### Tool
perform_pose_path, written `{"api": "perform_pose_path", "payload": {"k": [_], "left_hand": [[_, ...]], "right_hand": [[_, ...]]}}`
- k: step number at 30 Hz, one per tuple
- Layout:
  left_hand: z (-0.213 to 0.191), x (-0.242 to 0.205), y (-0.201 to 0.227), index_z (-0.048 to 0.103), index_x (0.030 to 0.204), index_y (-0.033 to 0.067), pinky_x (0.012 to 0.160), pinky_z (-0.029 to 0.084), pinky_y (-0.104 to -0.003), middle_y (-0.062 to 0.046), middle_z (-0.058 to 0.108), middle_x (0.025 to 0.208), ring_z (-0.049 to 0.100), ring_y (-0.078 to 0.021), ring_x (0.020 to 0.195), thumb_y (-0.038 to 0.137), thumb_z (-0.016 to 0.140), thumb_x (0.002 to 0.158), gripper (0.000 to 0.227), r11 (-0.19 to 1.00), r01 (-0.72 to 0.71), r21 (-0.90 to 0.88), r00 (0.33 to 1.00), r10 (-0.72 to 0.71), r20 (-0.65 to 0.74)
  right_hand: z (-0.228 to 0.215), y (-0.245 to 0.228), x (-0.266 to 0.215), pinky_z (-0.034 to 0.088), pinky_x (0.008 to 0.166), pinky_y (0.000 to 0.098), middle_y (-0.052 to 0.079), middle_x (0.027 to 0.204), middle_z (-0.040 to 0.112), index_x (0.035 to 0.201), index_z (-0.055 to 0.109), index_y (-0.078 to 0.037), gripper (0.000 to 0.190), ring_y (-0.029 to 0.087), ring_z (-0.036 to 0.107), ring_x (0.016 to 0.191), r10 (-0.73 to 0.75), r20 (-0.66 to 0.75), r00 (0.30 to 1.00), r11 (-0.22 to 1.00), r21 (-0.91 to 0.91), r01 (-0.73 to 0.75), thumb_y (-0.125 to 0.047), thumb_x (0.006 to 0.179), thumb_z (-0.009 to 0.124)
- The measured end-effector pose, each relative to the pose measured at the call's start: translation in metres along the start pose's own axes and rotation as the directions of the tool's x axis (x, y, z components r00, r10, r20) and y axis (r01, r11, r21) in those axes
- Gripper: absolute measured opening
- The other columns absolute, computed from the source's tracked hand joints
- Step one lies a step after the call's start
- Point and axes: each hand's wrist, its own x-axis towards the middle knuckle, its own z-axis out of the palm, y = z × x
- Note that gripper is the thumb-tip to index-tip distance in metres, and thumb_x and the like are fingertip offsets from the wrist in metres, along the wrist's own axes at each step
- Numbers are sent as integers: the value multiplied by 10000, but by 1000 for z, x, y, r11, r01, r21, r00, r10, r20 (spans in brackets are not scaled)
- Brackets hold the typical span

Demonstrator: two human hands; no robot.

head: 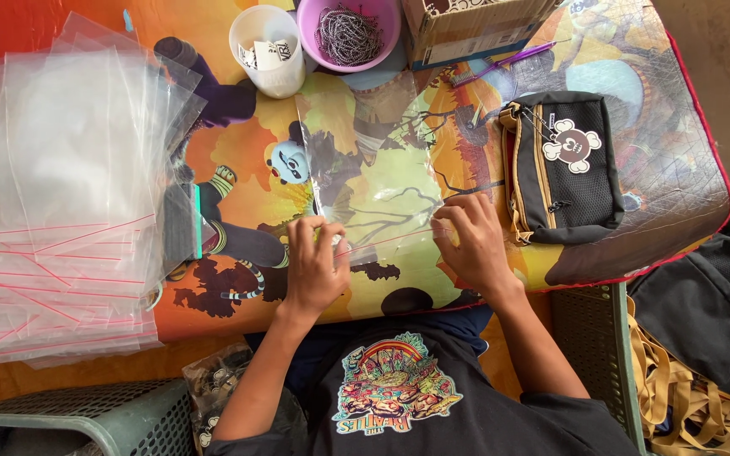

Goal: The person places a small black pouch into a clear plastic bag on a table. They use a purple tool to smooth the bag and then seal it. Finally, they place a small white sticker on the sealed bag.

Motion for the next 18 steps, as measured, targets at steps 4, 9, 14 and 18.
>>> {"api": "perform_pose_path", "payload": {"k": [4,9,14,18], "left_hand": [[-7,-11,-3,511,1000,163,862,418,-448,-56,408,986,459,-326,956,131,628,873,175,998,20,58,1000,-20,-2],[0,-20,-2,514,969,168,869,409,-437,-50,418,986,458,-308,936,269,642,909,173,995,30,100,999,-28,-22],[-30,-10,17,510,1185,135,1014,340,-558,-114,415,1152,408,-398,1153,758,668,715,796,988,66,137,953,-104,283],[-39,26,53,497,1302,82,989,369,-530,-145,445,1185,444,-392,1135,576,573,932,623,986,116,-118,952,-76,297]], "right_hand": [[-7,4,-3,482,759,417,125,954,616,984,657,-84,184,319,600,916,57,32,998,998,7,-57,-92,841,773],[2,12,-13,486,716,411,90,916,622,972,645,-115,127,317,624,870,56,65,996,998,-15,-55,-190,917,733],[-47,3,-7,499,806,455,143,990,621,1025,689,-90,384,362,583,915,109,229,967,955,248,-166,-289,749,868],[-81,52,-18,511,737,369,117,914,645,996,706,-54,165,291,604,854,276,-64,959,946,197,-259,-116,882,808]]}}
